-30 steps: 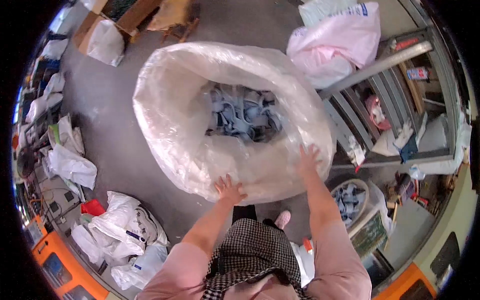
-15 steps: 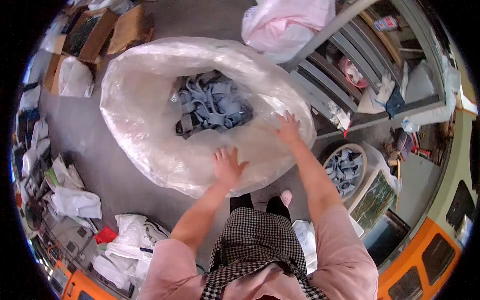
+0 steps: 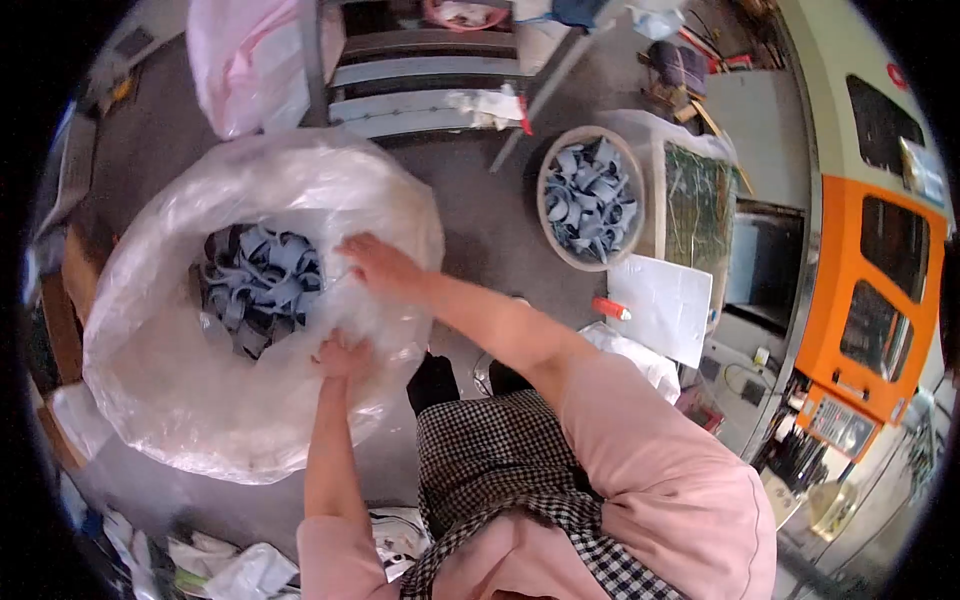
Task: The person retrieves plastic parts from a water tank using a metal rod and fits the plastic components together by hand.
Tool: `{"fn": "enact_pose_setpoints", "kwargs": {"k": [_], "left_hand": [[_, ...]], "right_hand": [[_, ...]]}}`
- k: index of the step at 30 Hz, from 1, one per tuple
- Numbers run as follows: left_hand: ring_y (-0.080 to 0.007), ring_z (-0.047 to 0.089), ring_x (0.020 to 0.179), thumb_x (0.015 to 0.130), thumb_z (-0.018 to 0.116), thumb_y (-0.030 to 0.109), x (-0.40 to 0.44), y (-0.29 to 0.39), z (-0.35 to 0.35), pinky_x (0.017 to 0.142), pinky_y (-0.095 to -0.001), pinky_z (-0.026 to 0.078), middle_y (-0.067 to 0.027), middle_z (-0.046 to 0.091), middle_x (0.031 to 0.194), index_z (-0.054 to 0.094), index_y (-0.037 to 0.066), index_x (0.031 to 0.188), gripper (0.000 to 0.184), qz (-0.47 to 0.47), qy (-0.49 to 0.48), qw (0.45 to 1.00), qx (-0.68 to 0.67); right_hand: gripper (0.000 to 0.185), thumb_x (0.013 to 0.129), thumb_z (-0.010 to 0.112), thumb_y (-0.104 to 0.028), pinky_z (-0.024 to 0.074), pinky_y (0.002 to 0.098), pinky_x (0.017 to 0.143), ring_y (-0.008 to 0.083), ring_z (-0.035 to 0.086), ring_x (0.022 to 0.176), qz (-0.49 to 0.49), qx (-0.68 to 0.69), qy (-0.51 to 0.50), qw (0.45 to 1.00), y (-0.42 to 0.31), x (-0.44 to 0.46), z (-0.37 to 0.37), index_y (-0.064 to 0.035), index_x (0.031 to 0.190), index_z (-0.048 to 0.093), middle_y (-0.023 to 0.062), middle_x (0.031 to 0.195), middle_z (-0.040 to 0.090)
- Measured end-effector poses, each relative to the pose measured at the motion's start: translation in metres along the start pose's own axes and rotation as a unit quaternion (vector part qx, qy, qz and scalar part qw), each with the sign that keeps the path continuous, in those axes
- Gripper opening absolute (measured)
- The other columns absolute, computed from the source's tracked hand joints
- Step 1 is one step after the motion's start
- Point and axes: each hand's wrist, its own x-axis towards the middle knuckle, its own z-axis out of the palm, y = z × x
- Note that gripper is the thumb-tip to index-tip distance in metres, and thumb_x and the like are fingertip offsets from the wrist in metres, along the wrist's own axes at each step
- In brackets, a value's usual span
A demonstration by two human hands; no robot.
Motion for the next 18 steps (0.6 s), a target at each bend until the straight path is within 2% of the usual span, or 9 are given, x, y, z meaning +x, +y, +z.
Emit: {"fn": "enact_pose_setpoints", "kwargs": {"k": [2,4,5,7,10,12,14,16,18], "left_hand": [[-0.0339,0.048,0.114,0.072,0.060,0.059,-0.001,-0.014,-0.010,0.094,-0.0571,0.033,-0.0201,0.054,0.118,0.047,0.011,0.125,0.073,-0.008,0.126,0.992,0.023],[-0.0355,0.050,0.109,0.076,0.065,0.046,-0.003,-0.027,-0.021,0.088,-0.0495,0.040,-0.0215,0.056,0.111,0.052,0.006,0.118,0.060,0.035,0.215,0.973,-0.075],[-0.0355,0.050,0.109,0.076,0.065,0.046,-0.009,-0.027,-0.026,0.088,-0.0495,0.040,-0.0215,0.056,0.111,0.052,0.006,0.118,0.060,0.045,0.219,0.972,-0.064],[-0.0377,0.050,0.106,0.079,0.066,0.034,-0.025,-0.020,-0.038,0.088,-0.0429,0.041,-0.0222,0.058,0.107,0.054,0.003,0.114,0.048,0.090,0.336,0.936,-0.062],[-0.0373,0.050,0.104,0.080,0.066,0.030,-0.078,0.030,-0.052,0.088,-0.0437,0.040,-0.0226,0.057,0.106,0.054,0.002,0.113,0.045,0.072,0.418,0.903,-0.063],[-0.0381,0.049,0.107,0.080,0.065,0.031,-0.110,0.071,-0.044,0.088,-0.0436,0.040,-0.0226,0.052,0.114,0.051,0.003,0.118,0.049,0.087,0.440,0.892,-0.063],[-0.0397,0.044,0.113,0.080,0.065,0.030,-0.141,0.119,-0.023,0.092,-0.0478,0.036,-0.0226,0.043,0.124,0.045,0.007,0.125,0.054,0.073,0.529,0.845,0.012],[-0.0402,0.037,0.119,0.079,0.065,0.028,-0.155,0.164,0.010,0.096,-0.0527,0.030,-0.0224,0.037,0.130,0.039,0.010,0.131,0.060,0.058,0.528,0.846,0.040],[-0.0406,0.033,0.123,0.078,0.067,0.027,-0.167,0.208,0.045,0.099,-0.0552,0.024,-0.0230,0.037,0.130,0.038,0.010,0.131,0.063,0.110,0.469,0.875,0.056]], "right_hand": [[0.046,0.082,0.055,-0.011,0.0420,0.0392,0.095,0.0324,0.045,0.116,0.033,0.035,0.028,0.998,-0.048,-0.048,-0.032,-0.0104,0.127,0.046,0.0162,0.126,0.045],[0.043,0.081,0.055,-0.011,0.0443,0.0395,0.092,0.0314,0.045,0.114,0.039,0.053,0.051,0.996,-0.044,-0.097,-0.040,-0.0077,0.124,0.047,0.0153,0.123,0.046],[0.040,0.081,0.054,-0.010,0.0466,0.0397,0.088,0.0303,0.046,0.113,0.036,0.069,0.059,0.995,-0.036,-0.117,-0.046,-0.0051,0.120,0.048,0.0145,0.121,0.047],[0.039,0.082,0.053,-0.010,0.0468,0.0393,0.087,0.0304,0.045,0.114,0.087,0.072,0.072,0.991,-0.025,-0.161,-0.074,-0.0053,0.120,0.048,0.0138,0.120,0.047],[0.038,0.082,0.054,-0.008,0.0476,0.0391,0.085,0.0314,0.044,0.115,0.239,0.130,0.129,0.954,0.011,-0.231,-0.099,-0.0059,0.119,0.049,0.0129,0.118,0.047],[0.038,0.081,0.056,-0.010,0.0466,0.0398,0.086,0.0325,0.044,0.114,0.266,0.127,0.158,0.942,0.050,-0.279,-0.109,-0.0056,0.118,0.049,0.0142,0.117,0.047],[0.038,0.081,0.057,-0.010,0.0457,0.0404,0.088,0.0332,0.045,0.113,0.278,0.094,0.149,0.944,0.091,-0.329,-0.115,-0.0058,0.118,0.050,0.0148,0.118,0.046],[0.038,0.080,0.057,-0.011,0.0448,0.0409,0.089,0.0339,0.046,0.112,0.288,0.060,0.138,0.946,0.127,-0.377,-0.134,-0.0060,0.117,0.050,0.0154,0.119,0.045],[0.032,0.078,0.060,-0.011,0.0429,0.0415,0.092,0.0346,0.045,0.112,0.332,0.028,0.101,0.937,0.149,-0.430,-0.156,-0.0039,0.109,0.054,0.0165,0.116,0.047]]}}
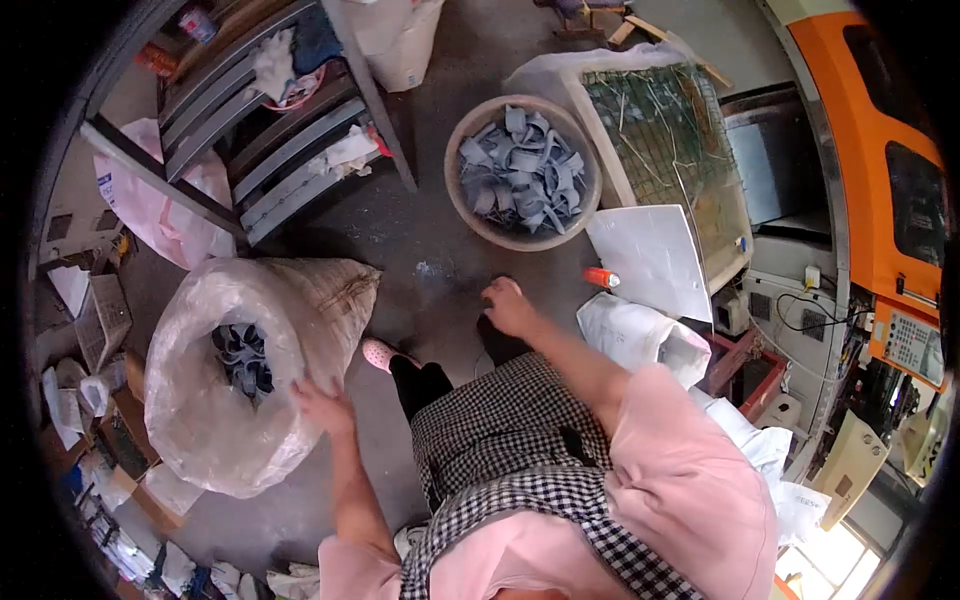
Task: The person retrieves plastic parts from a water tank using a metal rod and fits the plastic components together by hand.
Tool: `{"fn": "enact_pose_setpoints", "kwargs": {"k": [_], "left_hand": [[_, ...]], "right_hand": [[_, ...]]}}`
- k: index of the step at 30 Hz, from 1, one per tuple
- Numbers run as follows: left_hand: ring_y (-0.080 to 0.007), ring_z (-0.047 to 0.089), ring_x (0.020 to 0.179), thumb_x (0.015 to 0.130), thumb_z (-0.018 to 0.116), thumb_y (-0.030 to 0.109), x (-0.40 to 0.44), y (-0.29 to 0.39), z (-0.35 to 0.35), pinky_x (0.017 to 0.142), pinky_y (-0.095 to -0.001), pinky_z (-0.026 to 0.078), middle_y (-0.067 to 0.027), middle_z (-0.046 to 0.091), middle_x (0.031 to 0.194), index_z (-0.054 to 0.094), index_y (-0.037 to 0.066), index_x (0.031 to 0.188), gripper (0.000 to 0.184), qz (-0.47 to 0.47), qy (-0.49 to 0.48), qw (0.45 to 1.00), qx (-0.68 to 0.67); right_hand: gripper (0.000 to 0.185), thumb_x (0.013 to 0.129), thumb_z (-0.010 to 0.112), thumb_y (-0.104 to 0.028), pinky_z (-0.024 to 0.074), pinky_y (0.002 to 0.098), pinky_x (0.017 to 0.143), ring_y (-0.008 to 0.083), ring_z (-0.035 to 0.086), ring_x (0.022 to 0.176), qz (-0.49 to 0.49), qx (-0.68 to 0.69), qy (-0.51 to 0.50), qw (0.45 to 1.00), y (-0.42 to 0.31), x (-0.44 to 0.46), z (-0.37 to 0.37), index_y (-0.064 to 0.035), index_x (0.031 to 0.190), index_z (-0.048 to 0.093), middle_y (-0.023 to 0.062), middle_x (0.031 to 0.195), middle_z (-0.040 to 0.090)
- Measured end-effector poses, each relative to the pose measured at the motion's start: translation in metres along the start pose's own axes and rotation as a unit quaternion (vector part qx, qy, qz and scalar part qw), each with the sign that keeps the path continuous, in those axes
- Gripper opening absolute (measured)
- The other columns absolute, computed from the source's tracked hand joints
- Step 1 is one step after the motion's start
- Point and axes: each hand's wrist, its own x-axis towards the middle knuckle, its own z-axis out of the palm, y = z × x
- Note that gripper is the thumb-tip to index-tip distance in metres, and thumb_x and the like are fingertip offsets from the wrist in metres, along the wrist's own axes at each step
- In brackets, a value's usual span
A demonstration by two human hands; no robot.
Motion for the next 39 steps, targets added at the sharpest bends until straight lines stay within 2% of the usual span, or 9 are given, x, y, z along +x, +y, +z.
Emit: {"fn": "enact_pose_setpoints", "kwargs": {"k": [4,8,14,23,26,28,34,36,39], "left_hand": [[-0.0404,0.020,0.132,0.075,0.067,0.028,-0.045,0.131,0.017,0.101,-0.0596,0.017,-0.0245,0.028,0.138,0.034,0.010,0.135,0.071,0.029,-0.192,0.981,-0.024],[-0.0399,0.015,0.135,0.076,0.067,0.029,-0.073,0.209,0.012,0.102,-0.0612,0.012,-0.0242,0.027,0.139,0.028,0.012,0.139,0.076,0.118,-0.223,0.966,-0.060],[-0.0412,0.018,0.133,0.076,0.067,0.030,-0.095,0.178,0.022,0.101,-0.0621,0.015,-0.0261,0.026,0.138,0.027,0.015,0.139,0.076,0.093,-0.262,0.960,-0.032],[-0.0399,0.029,0.127,0.076,0.068,0.031,-0.069,0.144,0.046,0.099,-0.0588,0.024,-0.0267,0.032,0.135,0.051,0.011,0.119,0.051,-0.003,-0.359,0.933,0.015],[-0.0388,0.030,0.127,0.076,0.068,0.030,-0.064,0.151,0.056,0.100,-0.0574,0.025,-0.0266,0.035,0.133,0.054,0.010,0.116,0.047,0.018,-0.370,0.929,-0.010],[-0.0391,0.032,0.126,0.077,0.067,0.029,-0.065,0.148,0.066,0.098,-0.0570,0.026,-0.0249,0.040,0.130,0.054,0.010,0.115,0.045,0.141,-0.326,0.935,0.003],[-0.0377,0.048,0.111,0.078,0.067,0.029,-0.050,0.150,0.095,0.088,-0.0553,0.036,-0.0182,0.049,0.120,0.056,0.010,0.111,0.039,0.111,-0.360,0.926,-0.018],[-0.0373,0.049,0.108,0.078,0.067,0.028,-0.050,0.158,0.121,0.087,-0.0543,0.037,-0.0177,0.051,0.117,0.057,0.010,0.110,0.039,0.105,-0.355,0.929,-0.017],[-0.0344,0.045,0.116,0.079,0.064,0.030,-0.043,0.188,0.182,0.096,-0.0510,0.031,-0.0190,0.053,0.117,0.058,0.006,0.110,0.040,0.101,-0.371,0.922,-0.050]], "right_hand": [[0.033,0.073,0.063,-0.020,0.0429,0.0413,0.089,0.0347,0.050,0.104,0.076,0.012,0.014,0.997,0.122,-0.040,-0.044,-0.0037,0.102,0.061,0.0188,0.104,0.056],[0.031,0.072,0.065,-0.021,0.0464,0.0416,0.083,0.0334,0.058,0.096,0.274,0.009,0.067,0.959,0.234,-0.087,-0.062,-0.0032,0.097,0.063,0.0188,0.098,0.062],[0.030,0.070,0.069,-0.025,0.0479,0.0394,0.081,0.0319,0.061,0.091,0.358,0.053,0.070,0.930,0.280,-0.136,-0.044,-0.0045,0.092,0.066,0.0180,0.092,0.065],[0.032,0.074,0.066,-0.020,0.0455,0.0414,0.084,0.0364,0.056,0.097,0.224,0.036,0.061,0.972,0.223,-0.106,-0.002,-0.0036,0.101,0.061,0.0218,0.100,0.058],[0.031,0.075,0.065,-0.018,0.0453,0.0419,0.084,0.0371,0.055,0.097,0.198,0.054,0.078,0.976,0.213,-0.084,-0.002,-0.0033,0.101,0.060,0.0219,0.101,0.057],[0.030,0.075,0.065,-0.018,0.0454,0.0419,0.084,0.0373,0.055,0.097,0.195,0.074,0.088,0.974,0.211,-0.067,-0.005,-0.0030,0.100,0.060,0.0218,0.101,0.058],[0.031,0.074,0.062,-0.015,0.0453,0.0441,0.084,0.0402,0.054,0.097,0.173,0.127,0.057,0.975,0.233,-0.001,0.031,-0.0030,0.103,0.057,0.0243,0.099,0.056],[0.035,0.075,0.061,-0.017,0.0455,0.0445,0.083,0.0388,0.052,0.103,0.141,0.103,0.038,0.984,0.260,0.030,0.070,-0.0022,0.107,0.055,0.0228,0.108,0.055],[0.046,0.079,0.054,-0.011,0.0425,0.0415,0.089,0.0376,0.047,0.109,0.061,-0.152,-0.040,0.986,0.267,0.085,0.086,-0.0034,0.123,0.045,0.0214,0.120,0.046]]}}
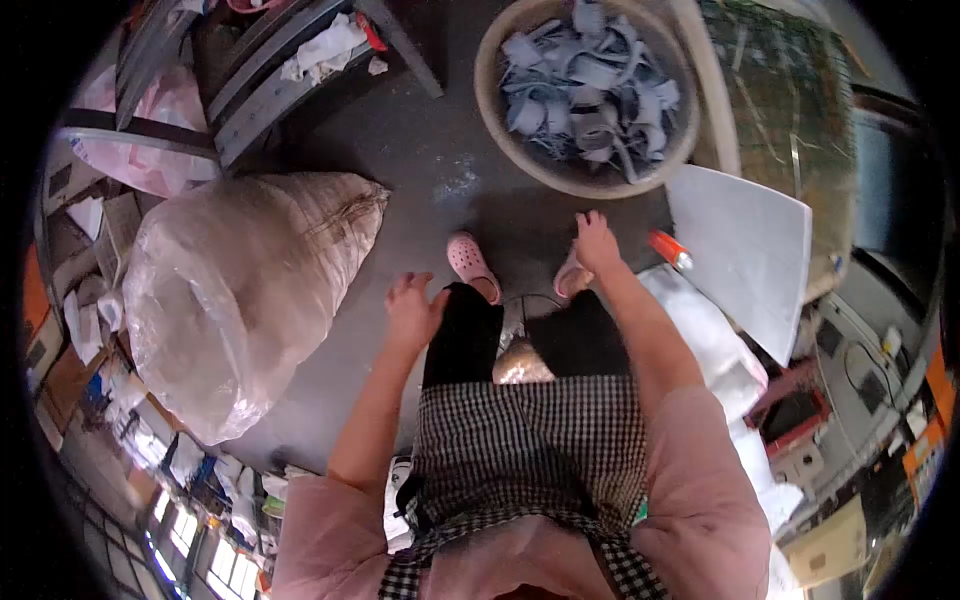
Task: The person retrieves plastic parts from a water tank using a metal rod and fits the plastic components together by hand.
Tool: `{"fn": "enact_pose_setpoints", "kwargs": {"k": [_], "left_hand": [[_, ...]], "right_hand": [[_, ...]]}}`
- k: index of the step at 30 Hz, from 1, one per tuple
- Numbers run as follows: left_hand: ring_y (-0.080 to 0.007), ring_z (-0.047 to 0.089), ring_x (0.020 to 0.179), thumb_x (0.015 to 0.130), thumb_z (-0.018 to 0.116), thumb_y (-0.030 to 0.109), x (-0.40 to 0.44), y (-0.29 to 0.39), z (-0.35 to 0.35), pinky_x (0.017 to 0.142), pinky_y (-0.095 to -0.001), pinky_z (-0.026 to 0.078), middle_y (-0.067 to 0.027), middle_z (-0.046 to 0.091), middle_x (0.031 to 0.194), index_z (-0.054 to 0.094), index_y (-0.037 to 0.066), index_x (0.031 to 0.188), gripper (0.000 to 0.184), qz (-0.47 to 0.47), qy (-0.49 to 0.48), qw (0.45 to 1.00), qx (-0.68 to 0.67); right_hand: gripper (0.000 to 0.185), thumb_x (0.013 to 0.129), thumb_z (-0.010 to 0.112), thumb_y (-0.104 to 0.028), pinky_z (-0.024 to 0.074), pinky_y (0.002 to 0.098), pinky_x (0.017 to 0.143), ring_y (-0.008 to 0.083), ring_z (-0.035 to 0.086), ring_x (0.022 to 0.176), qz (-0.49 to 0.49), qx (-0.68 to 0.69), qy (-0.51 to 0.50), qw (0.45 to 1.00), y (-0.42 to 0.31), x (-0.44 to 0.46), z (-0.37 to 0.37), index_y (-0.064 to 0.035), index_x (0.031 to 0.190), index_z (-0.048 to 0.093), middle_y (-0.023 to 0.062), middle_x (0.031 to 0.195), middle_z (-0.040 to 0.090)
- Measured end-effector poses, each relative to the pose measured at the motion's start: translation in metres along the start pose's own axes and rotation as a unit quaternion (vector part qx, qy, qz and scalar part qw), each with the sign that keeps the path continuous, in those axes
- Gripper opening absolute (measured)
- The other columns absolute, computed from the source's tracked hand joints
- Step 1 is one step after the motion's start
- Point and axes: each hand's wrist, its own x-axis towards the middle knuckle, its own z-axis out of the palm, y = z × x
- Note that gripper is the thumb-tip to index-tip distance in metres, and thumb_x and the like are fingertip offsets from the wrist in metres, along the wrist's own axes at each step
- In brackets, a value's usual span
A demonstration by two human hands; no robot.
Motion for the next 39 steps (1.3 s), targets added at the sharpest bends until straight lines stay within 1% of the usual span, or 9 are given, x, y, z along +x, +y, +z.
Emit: {"fn": "enact_pose_setpoints", "kwargs": {"k": [3,5,9,13,15,19,22,25,39], "left_hand": [[-0.0346,0.044,0.117,0.079,0.064,0.029,0.059,0.036,0.046,0.096,-0.0522,0.031,-0.0199,0.052,0.118,0.056,0.005,0.113,0.043,0.077,0.016,0.993,0.087],[-0.0380,0.044,0.114,0.078,0.064,0.029,0.094,0.055,0.068,0.094,-0.0541,0.032,-0.0225,0.049,0.119,0.055,0.005,0.114,0.045,0.102,-0.014,0.991,0.086],[-0.0449,0.034,0.121,0.076,0.064,0.024,0.124,0.077,0.109,0.099,-0.0605,0.024,-0.0279,0.045,0.121,0.053,0.002,0.111,0.043,0.204,0.107,0.967,0.106],[-0.0451,0.036,0.121,0.077,0.056,0.021,0.131,0.091,0.091,0.102,-0.0603,0.021,-0.0292,0.048,0.118,0.056,-0.002,0.111,0.041,0.209,0.010,0.967,0.143],[-0.0459,0.037,0.121,0.078,0.054,0.021,0.149,0.086,0.115,0.102,-0.0620,0.019,-0.0314,0.049,0.117,0.056,-0.003,0.110,0.040,0.242,0.201,0.940,0.129],[-0.0494,0.033,0.122,0.075,0.057,0.023,0.129,0.083,0.108,0.102,-0.0649,0.015,-0.0347,0.044,0.121,0.055,-0.005,0.111,0.046,0.230,0.282,0.924,0.119],[-0.0513,0.032,0.122,0.072,0.060,0.024,0.109,0.073,0.111,0.101,-0.0663,0.013,-0.0359,0.042,0.122,0.054,-0.006,0.111,0.050,0.230,0.248,0.935,0.110],[-0.0522,0.031,0.123,0.070,0.062,0.025,0.102,0.060,0.111,0.101,-0.0673,0.014,-0.0359,0.041,0.122,0.054,-0.006,0.111,0.052,0.216,0.225,0.943,0.113],[-0.0516,0.027,0.126,0.073,0.060,0.021,0.094,0.034,0.096,0.103,-0.0661,0.011,-0.0334,0.037,0.128,0.055,-0.002,0.114,0.047,0.111,0.228,0.965,0.064]], "right_hand": [[0.044,0.079,0.049,-0.010,0.0421,0.0424,0.089,0.0340,0.047,0.110,-0.122,-0.194,0.141,0.963,0.021,0.073,0.044,-0.0033,0.123,0.046,0.0186,0.117,0.049],[0.046,0.079,0.047,-0.010,0.0416,0.0433,0.089,0.0313,0.046,0.112,-0.147,-0.124,0.175,0.966,0.036,0.117,0.069,-0.0025,0.124,0.044,0.0170,0.120,0.049],[0.044,0.078,0.048,-0.012,0.0425,0.0416,0.088,0.0287,0.050,0.108,-0.213,-0.212,0.057,0.952,0.044,0.168,0.085,-0.0011,0.121,0.047,0.0142,0.117,0.053],[0.021,0.082,0.051,-0.018,0.0481,0.0433,0.070,0.0346,0.061,0.085,-0.281,-0.156,0.075,0.944,0.050,0.187,0.100,-0.0047,0.095,0.061,0.0183,0.091,0.063],[0.024,0.082,0.053,-0.027,0.0494,0.0423,0.065,0.0303,0.063,0.079,-0.285,-0.160,0.054,0.943,0.052,0.198,0.101,-0.0092,0.096,0.062,0.0124,0.089,0.065],[0.030,0.081,0.056,-0.035,0.0501,0.0408,0.061,0.0293,0.064,0.070,-0.225,-0.280,0.014,0.933,0.053,0.209,0.091,-0.0114,0.097,0.063,0.0104,0.082,0.066],[0.035,0.077,0.059,-0.039,0.0495,0.0410,0.059,0.0298,0.063,0.068,-0.337,-0.251,0.071,0.905,0.067,0.199,0.100,-0.0053,0.087,0.062,0.0133,0.076,0.065],[0.039,0.075,0.061,-0.040,0.0492,0.0414,0.058,0.0311,0.063,0.063,-0.251,-0.278,0.178,0.910,0.085,0.200,0.136,-0.0012,0.074,0.058,0.0154,0.067,0.063],[0.022,0.085,0.050,-0.016,0.0445,0.0444,0.053,0.0332,0.061,0.064,-0.298,-0.183,-0.052,0.936,0.079,0.159,0.204,0.0019,0.093,0.059,0.0165,0.070,0.061]]}}
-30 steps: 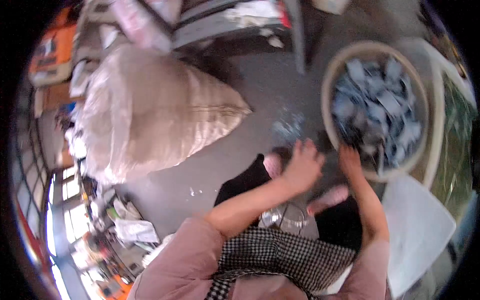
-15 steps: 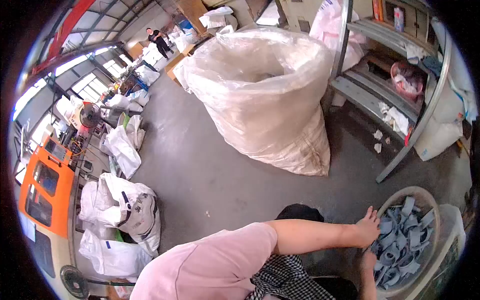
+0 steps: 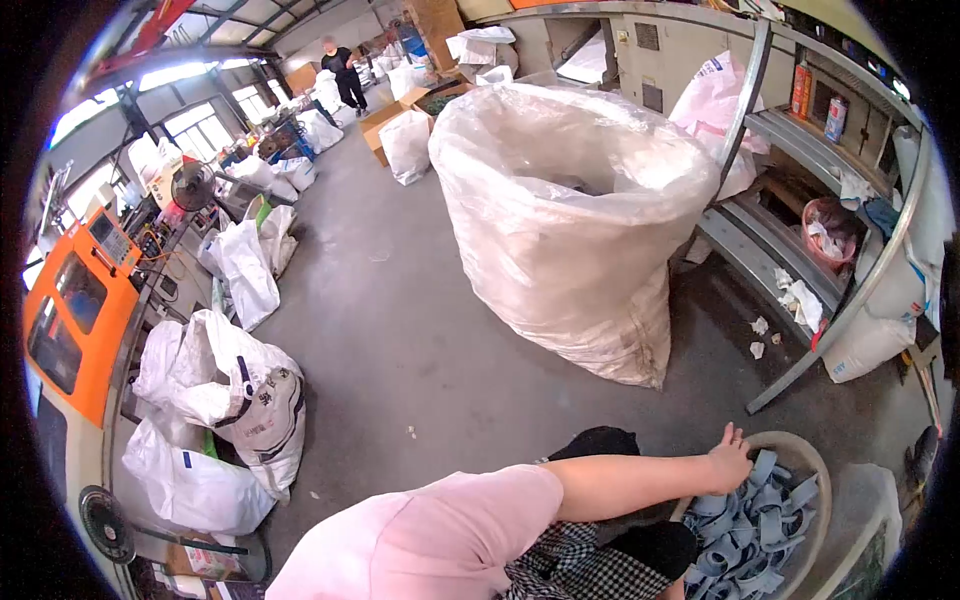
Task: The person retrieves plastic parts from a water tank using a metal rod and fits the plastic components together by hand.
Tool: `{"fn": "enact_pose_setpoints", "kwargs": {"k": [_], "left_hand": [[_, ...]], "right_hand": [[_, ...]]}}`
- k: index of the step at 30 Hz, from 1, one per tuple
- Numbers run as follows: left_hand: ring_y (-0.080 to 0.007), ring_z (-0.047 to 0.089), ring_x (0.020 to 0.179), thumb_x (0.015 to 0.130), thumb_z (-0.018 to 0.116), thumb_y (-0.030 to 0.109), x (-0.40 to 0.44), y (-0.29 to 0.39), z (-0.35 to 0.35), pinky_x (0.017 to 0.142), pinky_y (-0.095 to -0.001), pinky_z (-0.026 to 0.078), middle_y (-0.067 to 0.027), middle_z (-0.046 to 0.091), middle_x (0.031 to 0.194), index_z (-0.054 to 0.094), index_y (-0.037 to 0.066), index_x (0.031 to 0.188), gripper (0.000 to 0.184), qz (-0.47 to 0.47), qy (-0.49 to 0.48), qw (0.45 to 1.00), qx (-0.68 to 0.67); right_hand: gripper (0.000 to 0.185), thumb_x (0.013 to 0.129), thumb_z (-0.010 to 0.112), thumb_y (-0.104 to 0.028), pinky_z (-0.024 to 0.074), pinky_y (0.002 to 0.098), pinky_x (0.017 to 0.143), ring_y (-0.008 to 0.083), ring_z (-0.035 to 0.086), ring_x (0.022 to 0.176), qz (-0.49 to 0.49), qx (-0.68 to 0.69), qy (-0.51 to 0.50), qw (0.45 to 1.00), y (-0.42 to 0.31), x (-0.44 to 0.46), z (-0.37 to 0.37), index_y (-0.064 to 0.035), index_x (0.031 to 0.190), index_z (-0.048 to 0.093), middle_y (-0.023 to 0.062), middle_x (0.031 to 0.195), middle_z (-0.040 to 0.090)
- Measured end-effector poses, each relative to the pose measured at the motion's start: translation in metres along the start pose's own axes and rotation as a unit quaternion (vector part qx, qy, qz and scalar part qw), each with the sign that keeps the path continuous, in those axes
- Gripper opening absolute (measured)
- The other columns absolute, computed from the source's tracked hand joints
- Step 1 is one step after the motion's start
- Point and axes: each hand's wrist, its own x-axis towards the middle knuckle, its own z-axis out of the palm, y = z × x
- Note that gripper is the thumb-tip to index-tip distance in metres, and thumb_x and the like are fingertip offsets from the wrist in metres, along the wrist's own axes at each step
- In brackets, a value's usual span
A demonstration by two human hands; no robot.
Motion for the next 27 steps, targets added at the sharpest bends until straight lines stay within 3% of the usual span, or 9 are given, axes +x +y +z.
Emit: {"fn": "enact_pose_setpoints", "kwargs": {"k": [5,13,15,19,21,22,23,26,27], "left_hand": [[-0.0504,0.027,0.126,0.073,0.059,0.018,-0.011,0.002,-0.013,0.103,-0.0655,0.010,-0.0325,0.038,0.128,0.056,-0.001,0.114,0.045,0.011,0.005,0.999,-0.040],[-0.0499,0.023,0.128,0.075,0.065,0.031,-0.026,-0.007,-0.047,0.103,-0.0653,0.012,-0.0326,0.037,0.129,0.053,-0.001,0.119,0.056,0.000,-0.019,0.998,-0.052],[-0.0492,0.025,0.127,0.075,0.066,0.035,-0.029,-0.012,-0.054,0.102,-0.0644,0.015,-0.0320,0.037,0.130,0.051,0.001,0.122,0.060,-0.020,-0.007,1.000,-0.003],[-0.0462,0.021,0.131,0.075,0.067,0.042,-0.045,-0.043,-0.100,0.103,-0.0624,0.016,-0.0296,0.036,0.132,0.045,0.009,0.130,0.068,-0.060,-0.008,0.996,-0.067],[-0.0435,0.026,0.129,0.074,0.069,0.038,-0.059,-0.076,-0.111,0.102,-0.0622,0.020,-0.0279,0.037,0.131,0.046,0.010,0.128,0.065,-0.080,0.089,0.993,-0.024],[-0.0422,0.031,0.126,0.072,0.071,0.035,-0.075,-0.089,-0.122,0.100,-0.0583,0.028,-0.0264,0.039,0.128,0.047,0.010,0.126,0.064,-0.120,0.147,0.982,0.000],[-0.0405,0.041,0.117,0.070,0.073,0.033,-0.081,-0.123,-0.118,0.094,-0.0527,0.037,-0.0244,0.045,0.120,0.049,0.009,0.122,0.062,-0.082,0.248,0.964,0.059],[-0.0383,0.053,0.098,0.073,0.070,0.028,-0.135,-0.189,-0.151,0.083,-0.0463,0.045,-0.0228,0.052,0.107,0.053,0.007,0.117,0.052,-0.129,0.294,0.944,0.071],[-0.0386,0.054,0.099,0.075,0.069,0.028,-0.158,-0.206,-0.157,0.084,-0.0443,0.045,-0.0231,0.053,0.106,0.053,0.006,0.117,0.050,-0.157,0.261,0.951,0.056]], "right_hand": [[0.022,0.085,0.050,-0.016,0.0446,0.0445,0.055,0.0340,0.061,0.065,-0.032,0.037,0.020,0.999,-0.042,-0.012,-0.032,0.0014,0.092,0.059,0.0170,0.072,0.061],[0.021,0.085,0.049,-0.016,0.0448,0.0447,0.057,0.0353,0.060,0.068,-0.054,0.084,0.051,0.994,-0.072,-0.032,-0.063,0.0007,0.092,0.060,0.0178,0.074,0.061],[0.021,0.085,0.049,-0.016,0.0449,0.0447,0.058,0.0356,0.060,0.068,-0.051,0.100,0.066,0.991,-0.071,-0.046,-0.067,0.0006,0.092,0.060,0.0180,0.075,0.062],[0.021,0.086,0.048,-0.016,0.0450,0.0448,0.059,0.0363,0.060,0.070,-0.031,0.127,0.106,0.986,-0.059,-0.064,-0.073,0.0002,0.091,0.060,0.0184,0.076,0.062],[0.020,0.085,0.048,-0.015,0.0451,0.0446,0.063,0.0385,0.059,0.074,-0.002,0.123,0.134,0.983,-0.043,-0.054,-0.070,-0.0006,0.091,0.060,0.0204,0.078,0.062],[0.018,0.085,0.049,-0.014,0.0452,0.0444,0.067,0.0404,0.058,0.077,0.016,0.119,0.150,0.981,-0.036,-0.047,-0.069,-0.0014,0.091,0.060,0.0223,0.081,0.061],[0.017,0.084,0.050,-0.012,0.0452,0.0441,0.067,0.0396,0.058,0.076,0.026,0.117,0.169,0.978,-0.040,-0.048,-0.081,-0.0017,0.091,0.060,0.0224,0.081,0.061],[0.017,0.083,0.055,-0.014,0.0446,0.0427,0.061,0.0402,0.057,0.066,0.013,0.171,0.208,0.963,-0.058,-0.044,-0.134,0.0027,0.086,0.059,0.0223,0.068,0.058],[0.013,0.083,0.055,-0.008,0.0443,0.0368,0.060,0.0286,0.058,0.062,-0.012,0.141,0.236,0.961,-0.075,-0.046,-0.161,0.0016,0.088,0.061,0.0183,0.068,0.060]]}}
